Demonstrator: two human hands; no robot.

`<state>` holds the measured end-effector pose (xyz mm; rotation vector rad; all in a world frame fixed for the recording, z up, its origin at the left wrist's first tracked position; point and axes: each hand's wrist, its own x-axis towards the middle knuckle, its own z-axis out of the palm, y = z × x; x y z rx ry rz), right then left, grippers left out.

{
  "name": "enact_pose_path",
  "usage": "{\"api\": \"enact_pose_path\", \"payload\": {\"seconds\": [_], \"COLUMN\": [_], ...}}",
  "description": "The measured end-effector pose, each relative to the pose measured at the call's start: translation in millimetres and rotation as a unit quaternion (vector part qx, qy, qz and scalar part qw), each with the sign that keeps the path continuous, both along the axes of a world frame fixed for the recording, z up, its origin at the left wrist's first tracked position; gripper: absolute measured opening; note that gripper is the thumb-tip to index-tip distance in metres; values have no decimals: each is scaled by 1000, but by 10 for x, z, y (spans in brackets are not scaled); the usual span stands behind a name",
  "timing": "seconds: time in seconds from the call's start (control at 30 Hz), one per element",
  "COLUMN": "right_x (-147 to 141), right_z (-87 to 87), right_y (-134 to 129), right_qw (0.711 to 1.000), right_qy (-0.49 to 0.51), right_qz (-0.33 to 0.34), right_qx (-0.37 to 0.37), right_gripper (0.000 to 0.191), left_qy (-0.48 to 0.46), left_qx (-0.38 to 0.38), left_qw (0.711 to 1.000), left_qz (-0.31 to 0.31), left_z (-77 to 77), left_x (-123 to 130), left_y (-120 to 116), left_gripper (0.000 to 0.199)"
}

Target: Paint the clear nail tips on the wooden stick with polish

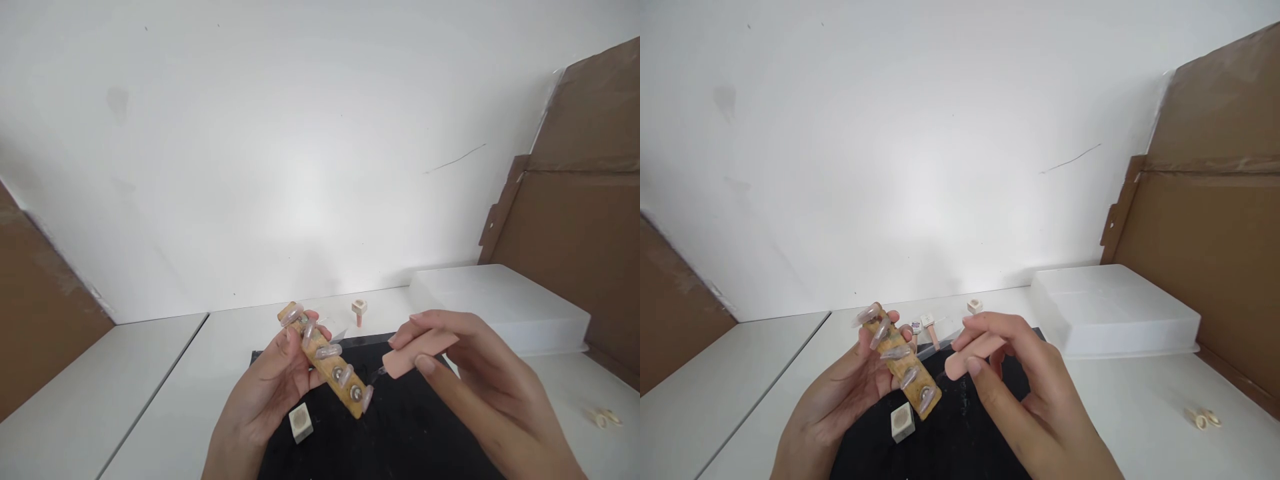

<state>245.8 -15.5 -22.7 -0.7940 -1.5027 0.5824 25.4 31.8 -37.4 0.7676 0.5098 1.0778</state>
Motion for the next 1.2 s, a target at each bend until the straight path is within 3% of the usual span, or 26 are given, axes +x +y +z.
{"api": "enact_pose_path", "payload": {"seconds": [0.3,0.57,0.8,1.07,1.2], "right_x": [-42,-1,-19,32,24], "right_z": [-8,-23,0,-29,-22], "right_y": [-8,18,-6,23,13], "right_qw": [998,1000,997,999,999], "right_qy": [7,-14,-12,-38,-30], "right_qz": [69,10,71,7,27], "right_qx": [9,14,6,7,20], "right_gripper": [17,15,18,16,15], "left_qy": [3,-8,-9,-15,-18], "left_qx": [-6,5,-3,0,8], "left_qw": [1000,1000,1000,1000,1000], "left_qz": [-1,-6,-10,-19,-16], "left_z": [27,-33,18,-45,-43], "left_x": [34,4,21,-16,-7], "left_y": [25,22,22,9,30], "left_gripper": [22,22,22,21,19]}}
